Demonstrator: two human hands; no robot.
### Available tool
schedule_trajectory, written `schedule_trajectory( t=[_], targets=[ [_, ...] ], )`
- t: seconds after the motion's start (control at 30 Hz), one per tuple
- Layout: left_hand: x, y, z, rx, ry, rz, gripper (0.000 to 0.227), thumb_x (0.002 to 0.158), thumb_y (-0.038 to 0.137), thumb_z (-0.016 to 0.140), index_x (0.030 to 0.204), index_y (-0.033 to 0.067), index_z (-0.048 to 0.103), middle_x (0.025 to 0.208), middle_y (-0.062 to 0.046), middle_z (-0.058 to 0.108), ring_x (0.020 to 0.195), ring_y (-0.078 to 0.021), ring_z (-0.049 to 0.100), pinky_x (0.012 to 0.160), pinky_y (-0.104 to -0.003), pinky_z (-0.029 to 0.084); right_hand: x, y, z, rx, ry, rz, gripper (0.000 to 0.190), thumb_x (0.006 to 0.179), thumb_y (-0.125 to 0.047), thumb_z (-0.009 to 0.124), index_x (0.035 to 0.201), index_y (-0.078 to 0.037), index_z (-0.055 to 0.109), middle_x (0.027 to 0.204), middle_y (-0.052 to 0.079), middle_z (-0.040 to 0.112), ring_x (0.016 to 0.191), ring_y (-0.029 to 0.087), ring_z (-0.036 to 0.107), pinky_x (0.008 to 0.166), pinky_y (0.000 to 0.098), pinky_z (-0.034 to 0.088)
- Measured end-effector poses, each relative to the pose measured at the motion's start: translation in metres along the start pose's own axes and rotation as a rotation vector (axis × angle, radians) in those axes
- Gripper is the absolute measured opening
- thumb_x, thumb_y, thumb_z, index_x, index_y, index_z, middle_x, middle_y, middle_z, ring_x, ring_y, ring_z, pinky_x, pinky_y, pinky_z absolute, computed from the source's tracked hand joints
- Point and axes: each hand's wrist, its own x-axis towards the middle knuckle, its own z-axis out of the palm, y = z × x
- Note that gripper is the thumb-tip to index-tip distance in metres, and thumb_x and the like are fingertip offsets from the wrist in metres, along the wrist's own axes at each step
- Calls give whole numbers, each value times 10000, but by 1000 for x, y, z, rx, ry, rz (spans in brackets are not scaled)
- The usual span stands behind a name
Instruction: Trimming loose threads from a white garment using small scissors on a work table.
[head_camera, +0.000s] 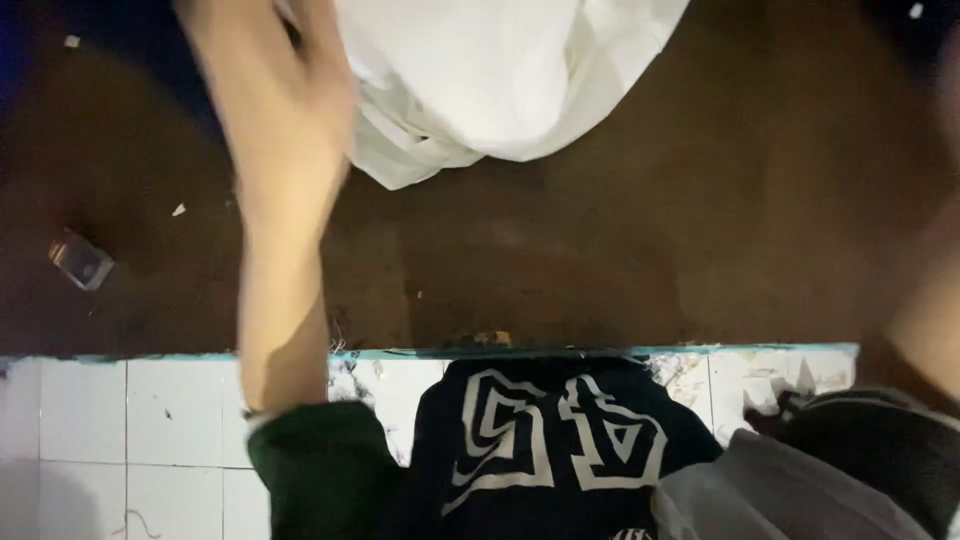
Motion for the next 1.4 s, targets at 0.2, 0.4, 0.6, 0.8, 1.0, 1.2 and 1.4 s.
schedule_trajectory(
  t=[0.2,0.4,0.6,0.8,1.0,1.2,1.4],
  targets=[
    [-102,4,6,-14,-827,-590,331,1022,222,513,1285,66,640,1246,-101,714,1086,-290,673,921,-420,482,-95,-210,-34,73,-268,-117,231,1014,255,534,994,82,686,1026,209,741,770,273,713,663,361,564],
    [-160,19,41,126,-881,-596,275,1024,336,567,1158,106,634,1074,-97,678,768,-325,710,670,-455,557,-153,-203,-12,141,-396,150,224,1037,51,637,1217,-20,748,1065,109,771,616,195,705,642,275,568],
    [-196,52,140,-109,-737,-106,319,955,224,699,1210,40,647,1131,-128,665,935,-263,666,814,-381,569,-171,-224,-2,271,-249,121,162,1021,102,645,1163,80,719,1059,192,750,877,229,708,785,288,583],
    [-208,35,201,258,-514,-118,520,968,474,645,1260,50,575,1153,-160,584,1033,-371,668,869,-503,553,-177,-236,40,259,-251,208,263,912,-26,755,1167,-89,743,923,115,699,839,319,715,708,413,584],
    [-214,20,199,314,-625,-230,373,975,414,657,1122,73,629,941,-77,607,860,-281,689,820,-439,535,-168,-251,47,320,-312,223,204,941,-41,754,1145,-36,750,922,139,702,853,348,719,677,408,605],
    [-167,61,146,-475,-668,-451,133,1040,219,578,989,96,573,895,-77,573,791,-258,652,732,-380,521,-181,-271,66,473,-339,315,242,887,-58,759,1128,-55,738,863,148,732,761,339,723,617,421,575],
    [-156,64,136,-817,-737,-723,287,1027,274,599,1233,73,604,1063,-104,668,831,-160,627,712,-310,527,-183,-280,94,539,-191,234,373,846,-85,837,1182,-107,680,972,55,731,773,244,714,636,346,576]
  ],
)
